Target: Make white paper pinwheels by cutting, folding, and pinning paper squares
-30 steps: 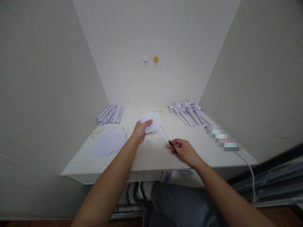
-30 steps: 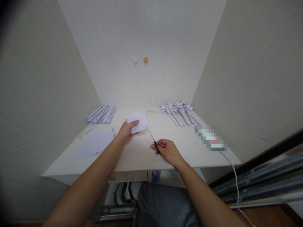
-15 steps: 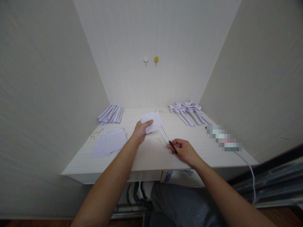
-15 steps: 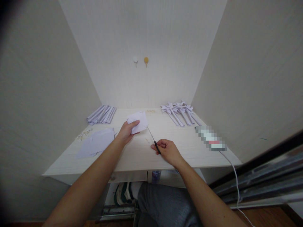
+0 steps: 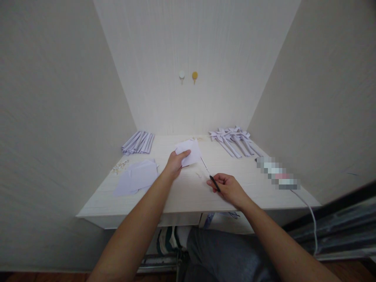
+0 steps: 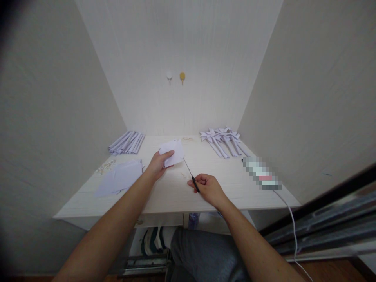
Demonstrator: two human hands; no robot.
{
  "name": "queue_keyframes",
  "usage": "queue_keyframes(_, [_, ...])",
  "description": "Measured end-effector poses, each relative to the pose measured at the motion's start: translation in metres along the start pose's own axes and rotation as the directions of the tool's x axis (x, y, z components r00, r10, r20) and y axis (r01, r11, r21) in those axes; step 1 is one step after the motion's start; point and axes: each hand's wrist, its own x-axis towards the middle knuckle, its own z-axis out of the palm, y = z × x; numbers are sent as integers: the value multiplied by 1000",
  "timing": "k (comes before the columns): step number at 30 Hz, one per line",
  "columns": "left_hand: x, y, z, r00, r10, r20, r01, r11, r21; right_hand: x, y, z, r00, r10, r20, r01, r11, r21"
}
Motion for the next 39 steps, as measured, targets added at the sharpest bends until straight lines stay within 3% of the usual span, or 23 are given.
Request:
queue_keyframes(30, [0,-2,-2,999,18,37,-19,1000,7,1,3,1,999,-11,-33,12,1000,12])
queue_keyframes(39, [5,-3,-11,998,-7,70,1,996,89,2,5,0,998,-19,-55,19,1000,5])
